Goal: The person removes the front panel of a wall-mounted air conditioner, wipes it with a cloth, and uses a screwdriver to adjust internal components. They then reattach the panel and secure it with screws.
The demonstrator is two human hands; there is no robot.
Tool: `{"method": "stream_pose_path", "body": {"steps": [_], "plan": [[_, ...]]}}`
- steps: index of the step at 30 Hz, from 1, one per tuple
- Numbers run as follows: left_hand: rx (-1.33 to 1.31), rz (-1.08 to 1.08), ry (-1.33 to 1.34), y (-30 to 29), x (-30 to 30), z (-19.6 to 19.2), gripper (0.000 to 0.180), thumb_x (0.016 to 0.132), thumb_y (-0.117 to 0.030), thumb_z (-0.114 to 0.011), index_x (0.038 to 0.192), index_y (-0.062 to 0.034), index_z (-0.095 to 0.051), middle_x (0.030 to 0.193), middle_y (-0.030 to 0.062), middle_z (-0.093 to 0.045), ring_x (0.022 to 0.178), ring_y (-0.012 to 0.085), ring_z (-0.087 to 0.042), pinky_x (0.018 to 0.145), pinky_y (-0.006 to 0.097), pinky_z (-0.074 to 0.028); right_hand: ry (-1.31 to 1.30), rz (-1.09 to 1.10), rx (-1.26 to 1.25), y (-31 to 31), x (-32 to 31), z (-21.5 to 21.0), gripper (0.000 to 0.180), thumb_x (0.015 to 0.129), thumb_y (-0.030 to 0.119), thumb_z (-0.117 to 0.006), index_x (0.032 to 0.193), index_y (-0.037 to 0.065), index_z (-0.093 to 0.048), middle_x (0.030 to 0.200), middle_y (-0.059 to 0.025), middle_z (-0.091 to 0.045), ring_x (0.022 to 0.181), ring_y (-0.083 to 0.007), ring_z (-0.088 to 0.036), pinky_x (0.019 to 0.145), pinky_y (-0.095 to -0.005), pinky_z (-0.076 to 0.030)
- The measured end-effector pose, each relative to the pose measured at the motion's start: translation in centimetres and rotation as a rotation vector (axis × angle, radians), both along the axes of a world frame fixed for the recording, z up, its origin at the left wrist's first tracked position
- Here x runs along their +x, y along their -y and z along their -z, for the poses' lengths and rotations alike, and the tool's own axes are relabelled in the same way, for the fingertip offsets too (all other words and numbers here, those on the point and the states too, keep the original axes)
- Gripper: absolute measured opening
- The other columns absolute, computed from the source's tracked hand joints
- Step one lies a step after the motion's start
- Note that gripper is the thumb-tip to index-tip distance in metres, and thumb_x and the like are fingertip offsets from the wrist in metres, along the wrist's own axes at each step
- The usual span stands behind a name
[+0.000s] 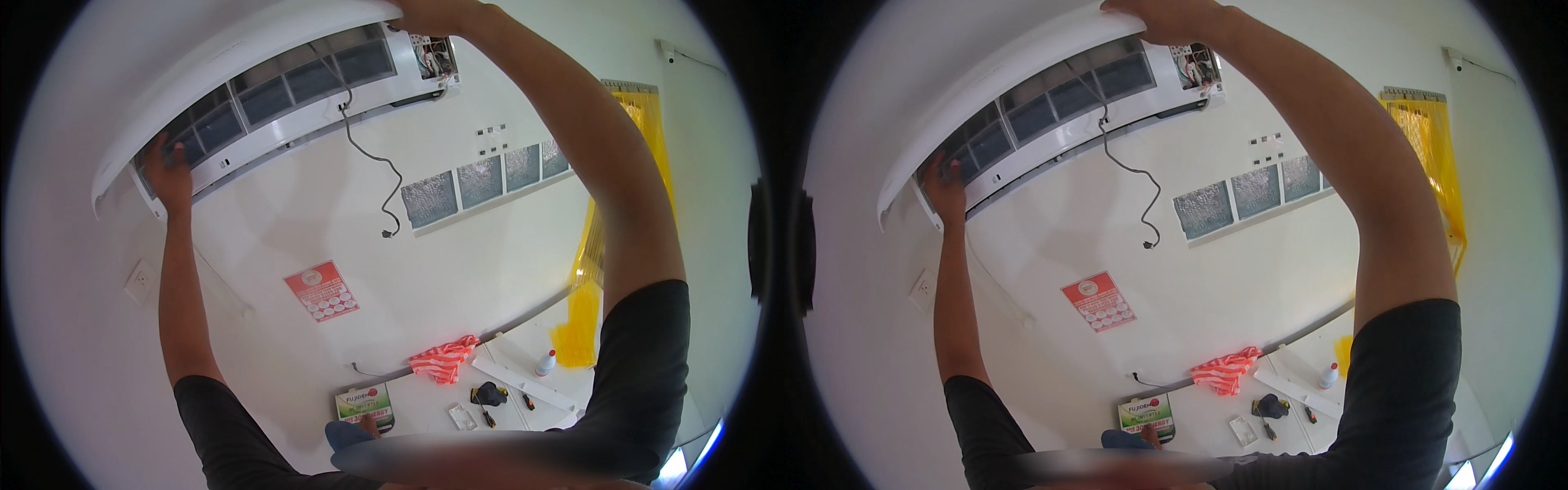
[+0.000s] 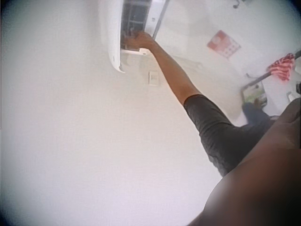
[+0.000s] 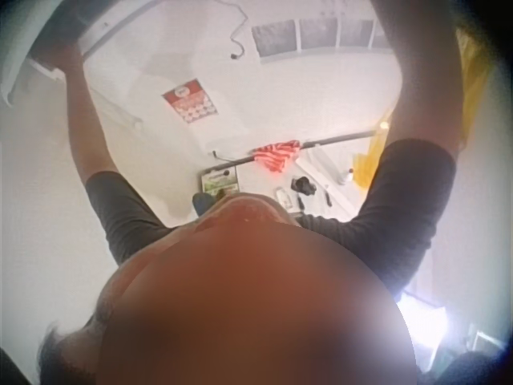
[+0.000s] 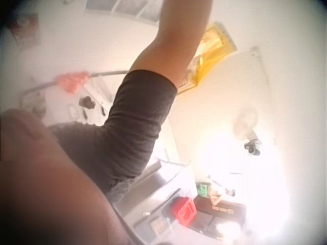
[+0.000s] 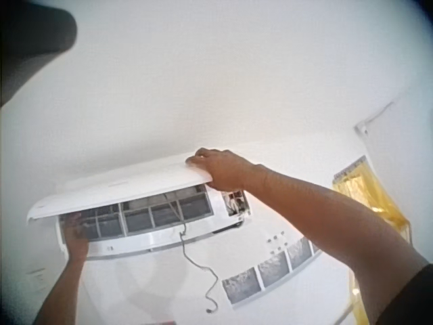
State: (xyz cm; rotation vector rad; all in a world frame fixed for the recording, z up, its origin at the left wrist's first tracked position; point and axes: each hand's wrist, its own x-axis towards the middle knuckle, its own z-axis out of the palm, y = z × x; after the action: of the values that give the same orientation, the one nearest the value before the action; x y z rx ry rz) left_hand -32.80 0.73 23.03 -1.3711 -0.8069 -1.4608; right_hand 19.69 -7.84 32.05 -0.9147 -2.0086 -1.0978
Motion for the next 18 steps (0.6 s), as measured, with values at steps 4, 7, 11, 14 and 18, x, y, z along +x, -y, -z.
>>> {"method": "stream_pose_path", "body": {"steps": [4, 7, 11, 14, 18], "plan": [[-0.125, 0.003, -0.263, 1.6, 7.5, 2.8, 0.04, 0.087, 0.004, -0.064, 0.126, -0.003, -0.066, 0.133, 0.018, -0.062, 0.126, 0.0374, -0.058, 0.111, 0.045, -0.044, -0.003, 0.016, 0.11, 1.9, 1.6, 1.8, 0.072, 0.092, 0.03, -0.075, 0.155, 0.017, -0.044, 0.154, -0.016, -0.047, 0.139, -0.0377, -0.049, 0.116, -0.0474, -0.043], [-0.204, 0.151, -0.618, 3.0, 14.5, 5.8, 0.055, 0.079, 0.016, -0.058, 0.13, -0.003, -0.065, 0.14, 0.0166, -0.058, 0.137, 0.0357, -0.052, 0.118, 0.045, -0.04, -0.094, -0.106, 0.087, 3.3, 3.5, 3.9, 0.067, 0.093, 0.03, -0.075, 0.152, 0.016, -0.047, 0.152, -0.0162, -0.049, 0.137, -0.0371, -0.051, 0.114, -0.0464, -0.044], [-0.516, 0.161, -1.163, 4.0, 22.5, 10.7, 0.054, 0.079, 0.016, -0.055, 0.127, -0.0047, -0.069, 0.15, 0.0125, -0.053, 0.148, 0.0323, -0.042, 0.128, 0.047, -0.029, -0.39, -0.346, 0.194, 2.2, 6.8, 8.9, 0.032, 0.095, 0.017, -0.071, 0.125, 0.008, -0.063, 0.122, -0.014, -0.066, 0.108, -0.0316, -0.066, 0.09, -0.0395, -0.056], [-0.424, 0.028, -1.378, 3.9, 26.1, 13.7, 0.036, 0.087, 0.002, -0.058, 0.117, -0.0107, -0.075, 0.154, 0.01, -0.05, 0.151, 0.0301, -0.039, 0.131, 0.05, -0.018, -0.631, -0.369, 0.086, -0.8, 8.9, 14.0, 0.019, 0.095, 0.013, -0.066, 0.114, 0.008, -0.069, 0.096, -0.0133, -0.072, 0.083, -0.0272, -0.07, 0.075, -0.037, -0.058], [-0.592, -0.426, -1.492, 3.3, 27.7, 15.7, 0.024, 0.099, -0.015, -0.055, 0.105, -0.0153, -0.078, 0.141, 0.0052, -0.06, 0.146, 0.0257, -0.044, 0.131, 0.056, -0.008, -0.892, -0.512, -0.73, -4.2, 9.2, 24.2, 0.024, 0.099, 0.009, -0.05, 0.113, 0.004, -0.069, 0.089, -0.0036, -0.067, 0.078, -0.012, -0.065, 0.069, -0.0269, -0.056]]}}
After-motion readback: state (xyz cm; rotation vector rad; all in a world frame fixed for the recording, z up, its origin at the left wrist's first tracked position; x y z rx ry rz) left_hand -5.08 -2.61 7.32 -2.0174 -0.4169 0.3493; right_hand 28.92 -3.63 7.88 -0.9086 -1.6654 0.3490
